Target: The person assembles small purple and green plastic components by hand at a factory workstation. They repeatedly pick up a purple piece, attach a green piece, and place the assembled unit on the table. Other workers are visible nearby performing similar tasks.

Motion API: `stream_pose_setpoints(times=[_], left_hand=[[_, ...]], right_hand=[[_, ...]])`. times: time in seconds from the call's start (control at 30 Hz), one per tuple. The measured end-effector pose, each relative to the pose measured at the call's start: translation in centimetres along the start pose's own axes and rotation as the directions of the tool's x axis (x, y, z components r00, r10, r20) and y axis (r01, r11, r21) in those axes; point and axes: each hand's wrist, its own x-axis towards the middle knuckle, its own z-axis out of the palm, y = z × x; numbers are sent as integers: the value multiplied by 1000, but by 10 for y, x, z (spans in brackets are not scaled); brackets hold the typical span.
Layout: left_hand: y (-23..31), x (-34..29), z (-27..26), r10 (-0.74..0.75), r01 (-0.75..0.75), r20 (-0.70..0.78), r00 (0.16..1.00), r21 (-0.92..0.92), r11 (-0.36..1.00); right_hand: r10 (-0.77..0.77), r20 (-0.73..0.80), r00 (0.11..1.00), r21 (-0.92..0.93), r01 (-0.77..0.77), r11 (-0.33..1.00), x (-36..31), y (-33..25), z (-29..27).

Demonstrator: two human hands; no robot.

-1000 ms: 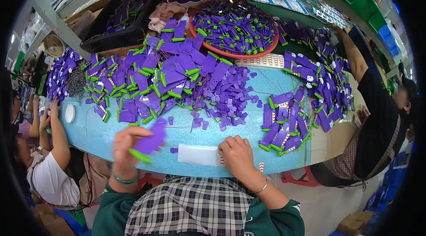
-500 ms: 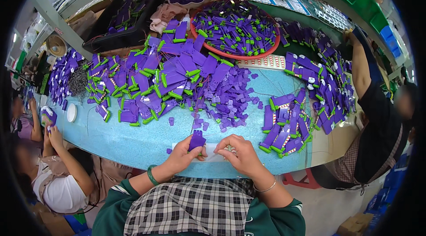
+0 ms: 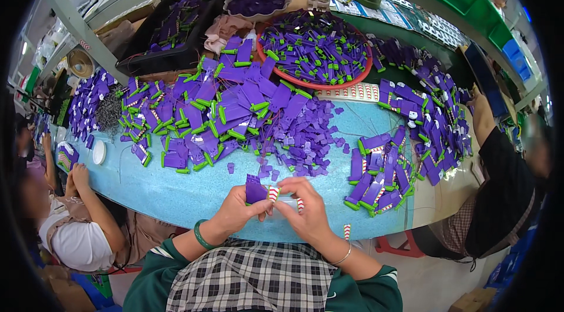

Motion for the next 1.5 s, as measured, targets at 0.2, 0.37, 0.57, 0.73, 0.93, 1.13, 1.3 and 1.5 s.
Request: stream_pose_setpoints(times=[0.2,0.37,0.57,0.73,0.93,1.13,1.3,1.5], left_hand=[[5,-1,4,-81,82,16,997,-330,940],[2,-2,5,-100,138,104,990,-479,867],[0,-1,7,-86,137,125,988,-493,859],[-2,-1,8,-78,123,111,991,-493,861],[-1,-1,9,-71,121,121,990,-478,870],[2,-2,11,-80,126,118,990,-458,880],[5,-3,11,-82,112,103,991,-324,940],[8,-3,12,-71,88,89,994,-214,973]], right_hand=[[199,-28,980,362,-176,916,-2,6,10],[277,44,960,344,-275,898,-5,20,15],[285,23,958,382,-272,883,-5,24,18],[264,-2,965,336,-248,909,-7,27,19],[203,-43,978,234,-188,954,-9,30,21],[183,-77,980,216,-163,963,-9,26,22],[147,-86,985,176,-130,976,-9,25,21],[121,-120,985,127,-105,986,-9,26,22]])
